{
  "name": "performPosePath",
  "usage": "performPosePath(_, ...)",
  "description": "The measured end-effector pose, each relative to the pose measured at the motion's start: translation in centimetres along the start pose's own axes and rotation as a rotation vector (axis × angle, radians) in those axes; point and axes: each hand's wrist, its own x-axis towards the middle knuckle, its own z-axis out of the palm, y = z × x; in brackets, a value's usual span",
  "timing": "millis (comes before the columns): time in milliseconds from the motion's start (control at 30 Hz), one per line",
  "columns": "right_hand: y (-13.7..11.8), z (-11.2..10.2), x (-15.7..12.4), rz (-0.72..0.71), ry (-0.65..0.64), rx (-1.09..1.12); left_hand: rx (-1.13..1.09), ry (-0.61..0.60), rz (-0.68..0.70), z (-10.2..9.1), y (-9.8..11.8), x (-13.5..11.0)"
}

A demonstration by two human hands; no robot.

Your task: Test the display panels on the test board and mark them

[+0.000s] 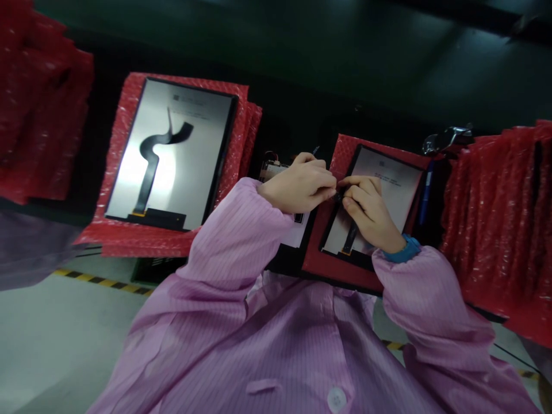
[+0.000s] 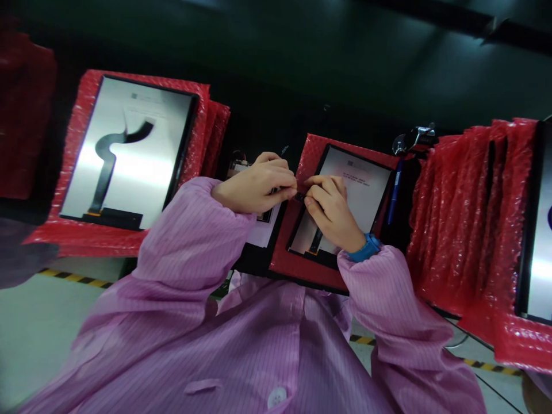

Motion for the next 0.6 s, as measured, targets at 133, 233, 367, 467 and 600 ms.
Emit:
performPosePath(133,0.18,-0.02,-0.08,-0.020,-0.021,0.010,-0.011,-0.028,0.017,-0.35,0.10,-0.10)
performPosePath(233,0.28,0.00,-0.09,-0.036,-0.024,0.017,-0.036,-0.027,0.017,-0.54,0.14,-0.11)
performPosePath(367,0.29,0.08,-0.10,-0.055,-0.011,0.017,-0.073,0.006,0.016,-0.55,0.21,-0.05)
performPosePath(467,0.14,0.27,-0.18,-0.051,-0.006,0.008,-0.072,0.014,0.012,-0.30,0.23,0.04)
performPosePath(600,-0.18,0.46,-0.32,-0.033,0.007,0.002,-0.030,0.016,0.015,0.06,0.03,0.31)
